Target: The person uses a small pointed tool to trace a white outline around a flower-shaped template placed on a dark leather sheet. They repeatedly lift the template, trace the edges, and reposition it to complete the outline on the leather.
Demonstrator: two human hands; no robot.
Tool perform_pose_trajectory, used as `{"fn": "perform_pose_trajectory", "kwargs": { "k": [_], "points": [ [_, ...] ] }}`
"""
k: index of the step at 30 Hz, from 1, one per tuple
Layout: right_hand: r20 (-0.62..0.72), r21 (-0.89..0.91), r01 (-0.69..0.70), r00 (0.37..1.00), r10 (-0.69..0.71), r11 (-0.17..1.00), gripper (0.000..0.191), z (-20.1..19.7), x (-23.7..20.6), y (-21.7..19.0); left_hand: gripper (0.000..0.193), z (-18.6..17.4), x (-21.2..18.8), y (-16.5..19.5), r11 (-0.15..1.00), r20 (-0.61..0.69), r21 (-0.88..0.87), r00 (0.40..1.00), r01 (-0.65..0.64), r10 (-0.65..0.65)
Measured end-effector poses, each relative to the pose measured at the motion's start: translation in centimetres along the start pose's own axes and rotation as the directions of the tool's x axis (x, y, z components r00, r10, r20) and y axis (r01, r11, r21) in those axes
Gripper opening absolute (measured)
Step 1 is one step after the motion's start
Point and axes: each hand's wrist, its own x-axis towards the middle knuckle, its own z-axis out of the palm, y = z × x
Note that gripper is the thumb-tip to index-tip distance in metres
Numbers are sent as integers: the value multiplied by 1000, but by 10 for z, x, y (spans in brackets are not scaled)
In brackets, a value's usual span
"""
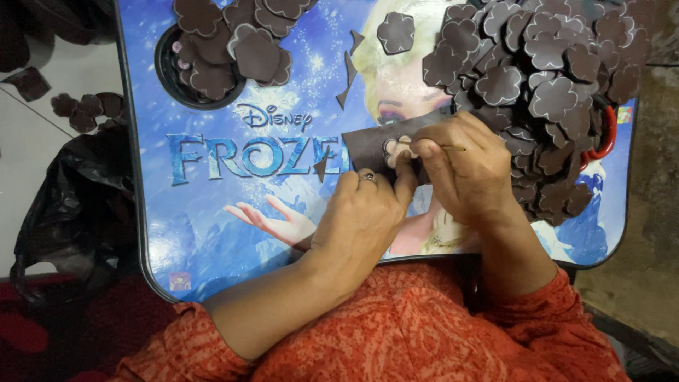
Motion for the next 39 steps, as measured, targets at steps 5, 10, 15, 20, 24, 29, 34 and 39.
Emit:
{"fn": "perform_pose_trajectory", "kwargs": {
  "k": [5,10,15,20,24,29,34,39],
  "points": [
    [-9,-7,14,1000,-14,1000,6,1,-1,0,40,-5,0,-3,1000,-7,8,1000,-9,9],
    [-33,-53,8,999,-10,999,7,1,-2,2,40,-9,1,-6,999,-43,39,999,-24,26],
    [-37,-87,7,999,-10,996,8,-3,-4,7,48,-7,2,-7,999,-11,15,999,-30,30],
    [-28,-45,-4,1000,3,999,9,-5,-3,5,54,-5,0,-7,1000,-7,-13,1000,-24,24],
    [-8,-41,-11,1000,11,999,8,-6,-2,2,52,-5,-1,-7,999,-28,-32,1000,-10,9],
    [7,-21,-22,1000,22,1000,8,-9,-3,3,51,-4,0,-8,998,-25,-67,1000,-9,8],
    [8,-48,-32,999,33,998,8,-12,-4,5,55,-4,2,-13,998,-58,-57,998,-16,13],
    [20,-13,-10,1000,10,1000,11,-13,-5,7,48,-3,5,-18,983,-67,-184,998,-22,10]
  ]
}}
